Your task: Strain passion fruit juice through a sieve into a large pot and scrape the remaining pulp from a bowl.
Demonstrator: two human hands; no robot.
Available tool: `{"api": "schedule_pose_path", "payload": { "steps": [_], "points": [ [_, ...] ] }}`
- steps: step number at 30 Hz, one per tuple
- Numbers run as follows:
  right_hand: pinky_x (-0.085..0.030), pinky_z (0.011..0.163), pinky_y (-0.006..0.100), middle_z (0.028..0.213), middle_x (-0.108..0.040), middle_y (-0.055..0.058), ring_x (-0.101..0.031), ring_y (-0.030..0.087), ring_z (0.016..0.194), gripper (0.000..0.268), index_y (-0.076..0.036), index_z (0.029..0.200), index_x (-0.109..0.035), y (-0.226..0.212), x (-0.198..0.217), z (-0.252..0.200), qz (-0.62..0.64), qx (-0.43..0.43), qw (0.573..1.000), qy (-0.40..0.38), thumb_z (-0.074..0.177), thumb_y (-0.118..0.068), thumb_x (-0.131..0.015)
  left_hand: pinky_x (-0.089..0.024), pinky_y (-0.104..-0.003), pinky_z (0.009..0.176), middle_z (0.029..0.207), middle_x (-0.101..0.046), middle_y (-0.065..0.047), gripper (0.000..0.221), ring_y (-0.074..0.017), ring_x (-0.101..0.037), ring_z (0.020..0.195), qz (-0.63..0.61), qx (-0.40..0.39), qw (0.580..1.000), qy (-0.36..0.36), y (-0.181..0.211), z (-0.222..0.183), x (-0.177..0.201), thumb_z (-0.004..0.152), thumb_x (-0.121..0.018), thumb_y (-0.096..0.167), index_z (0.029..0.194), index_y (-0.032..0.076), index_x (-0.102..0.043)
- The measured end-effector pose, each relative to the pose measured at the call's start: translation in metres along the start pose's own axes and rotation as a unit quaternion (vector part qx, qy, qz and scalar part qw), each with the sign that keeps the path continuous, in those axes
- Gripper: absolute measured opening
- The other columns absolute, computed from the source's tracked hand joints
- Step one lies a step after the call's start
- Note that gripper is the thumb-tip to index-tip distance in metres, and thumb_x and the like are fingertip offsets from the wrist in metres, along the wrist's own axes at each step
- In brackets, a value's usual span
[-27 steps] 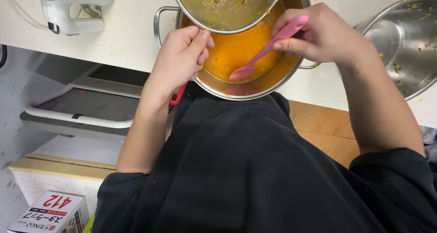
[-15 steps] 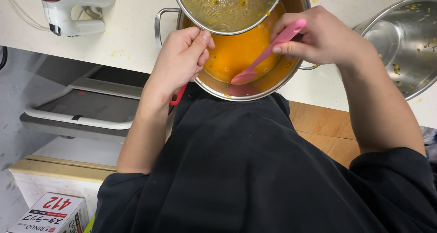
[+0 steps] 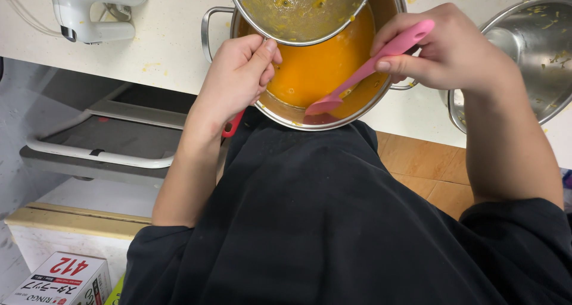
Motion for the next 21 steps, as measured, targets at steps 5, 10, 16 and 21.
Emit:
{"api": "schedule_pose_path", "payload": {
  "steps": [5,10,16,21],
  "points": [
    [-0.057,0.062,0.025,0.079,-0.069,0.006,-0.07,0.011,0.065,0.017,-0.001,0.108,-0.068,0.001,0.008,-0.008,0.111,-0.076,0.991,0.018,0.101,-0.016,-0.072,-0.034,-0.022,0.042,0.063,-0.051,0.004,0.029,-0.0037,-0.042,0.047,0.021,-0.001,1.0,0.002,0.003,0.0,-0.001,0.111,-0.05,0.024,0.094,0.004,-0.062],
    [-0.057,0.06,0.023,0.082,-0.068,0.008,-0.068,0.012,0.066,0.014,0.002,0.105,-0.066,0.013,0.01,-0.019,0.202,-0.078,0.975,0.055,0.105,-0.011,-0.069,-0.034,-0.023,0.041,0.062,-0.051,0.004,0.029,-0.0037,-0.041,0.046,0.027,0.013,1.0,0.002,0.007,0.0,0.0,0.111,-0.049,0.024,0.093,0.004,-0.061],
    [-0.057,0.058,0.024,0.083,-0.068,0.012,-0.068,0.014,0.064,0.017,0.006,0.105,-0.063,0.03,0.009,-0.027,0.256,-0.075,0.96,0.085,0.107,-0.01,-0.067,-0.033,-0.023,0.041,0.061,-0.05,0.004,0.029,-0.0038,-0.041,0.045,0.017,0.017,1.0,0.002,0.003,0.002,0.0,0.111,-0.049,0.024,0.093,0.004,-0.061],
    [-0.057,0.055,0.026,0.081,-0.067,0.013,-0.069,0.017,0.064,0.018,0.007,0.109,-0.062,0.05,0.008,-0.032,0.309,-0.064,0.943,0.111,0.112,-0.011,-0.067,-0.033,-0.023,0.041,0.062,-0.05,0.004,0.029,-0.004,-0.041,0.046,0.025,0.008,1.0,0.0,0.004,0.002,0.0,0.111,-0.05,0.024,0.094,0.004,-0.062]
  ]
}}
Point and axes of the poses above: each hand's wrist, its own z-axis towards the middle knuckle, its own x-axis out of the back of the hand, y = z × x, the point moved 4 cm from there along z, towards the middle knuckle
